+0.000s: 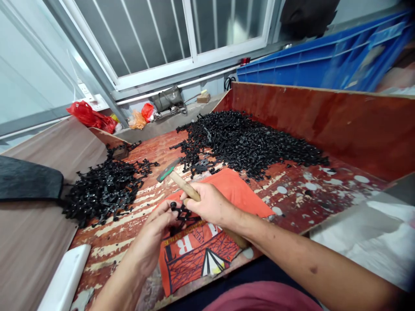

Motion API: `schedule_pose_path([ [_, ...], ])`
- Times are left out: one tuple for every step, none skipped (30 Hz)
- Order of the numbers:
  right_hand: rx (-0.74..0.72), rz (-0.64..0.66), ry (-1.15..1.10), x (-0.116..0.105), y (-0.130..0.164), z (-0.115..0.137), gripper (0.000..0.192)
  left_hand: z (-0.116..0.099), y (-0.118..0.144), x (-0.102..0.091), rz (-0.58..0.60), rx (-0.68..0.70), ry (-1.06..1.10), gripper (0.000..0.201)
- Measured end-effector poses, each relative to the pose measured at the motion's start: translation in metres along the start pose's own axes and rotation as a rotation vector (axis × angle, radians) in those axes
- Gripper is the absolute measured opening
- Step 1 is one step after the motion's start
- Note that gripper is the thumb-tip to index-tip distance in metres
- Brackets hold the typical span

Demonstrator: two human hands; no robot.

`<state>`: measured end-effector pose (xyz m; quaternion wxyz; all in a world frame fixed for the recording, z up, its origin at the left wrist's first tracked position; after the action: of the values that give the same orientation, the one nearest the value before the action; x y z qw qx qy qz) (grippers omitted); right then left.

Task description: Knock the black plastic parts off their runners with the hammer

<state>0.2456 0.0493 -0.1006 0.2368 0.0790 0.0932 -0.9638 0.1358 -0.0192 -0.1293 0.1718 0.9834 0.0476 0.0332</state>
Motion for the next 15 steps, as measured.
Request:
schedule_pose_path([
  [0.006,-0.008,-0.001,0.000,0.000,-0.003,0.011,0.001,-0.002,0.001,0.008,-0.017,0.004,0.032],
  [0.009,-0.012,-0.004,0.000,-0.001,-0.005,0.010,0.000,-0.004,0.000,0.003,-0.021,0.000,0.038],
  [0.011,-0.010,-0.009,0.000,-0.001,-0.006,0.009,-0.002,-0.006,-0.003,-0.013,-0.011,-0.015,0.046],
  [0.012,-0.004,-0.016,0.000,0.000,-0.006,0.008,-0.006,-0.009,-0.007,-0.040,0.016,-0.037,0.052],
  [0.015,0.003,-0.022,-0.001,0.000,-0.006,0.009,-0.011,-0.012,-0.013,-0.075,0.052,-0.063,0.055],
  [0.019,0.010,-0.027,-0.003,0.001,-0.006,0.011,-0.016,-0.016,-0.021,-0.113,0.089,-0.091,0.055],
  [0.027,0.011,-0.033,-0.007,0.002,-0.006,0.014,-0.020,-0.020,-0.029,-0.152,0.119,-0.116,0.053],
  [0.039,0.006,-0.046,-0.012,0.004,-0.007,0.017,-0.023,-0.024,-0.039,-0.192,0.141,-0.138,0.049],
  [0.055,-0.002,-0.065,-0.018,0.007,-0.009,0.019,-0.024,-0.028,-0.047,-0.225,0.151,-0.160,0.046],
  [0.075,-0.011,-0.093,-0.024,0.010,-0.013,0.021,-0.024,-0.034,-0.054,-0.248,0.153,-0.183,0.042],
  [0.099,-0.019,-0.123,-0.030,0.014,-0.017,0.022,-0.023,-0.039,-0.060,-0.258,0.155,-0.207,0.039],
  [0.124,-0.023,-0.145,-0.035,0.018,-0.022,0.022,-0.021,-0.046,-0.063,-0.259,0.162,-0.223,0.036],
  [0.148,-0.024,-0.156,-0.040,0.023,-0.028,0.022,-0.018,-0.052,-0.064,-0.254,0.176,-0.231,0.034],
  [0.171,-0.024,-0.153,-0.043,0.028,-0.033,0.022,-0.016,-0.059,-0.064,-0.246,0.196,-0.232,0.031],
  [0.190,-0.026,-0.143,-0.047,0.033,-0.039,0.022,-0.014,-0.065,-0.064,-0.237,0.217,-0.229,0.029],
])
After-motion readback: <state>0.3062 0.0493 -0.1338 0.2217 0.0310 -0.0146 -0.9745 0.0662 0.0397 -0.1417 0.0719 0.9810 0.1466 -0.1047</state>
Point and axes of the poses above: each hand's wrist, its own y-axis away from the middle knuckle, its own x-axis out of the palm, z = x × y, the point moved 10 cm from there along -y, towards the middle knuckle, and after that the axes turned 1 degree about -z, right-handed, at the moved point
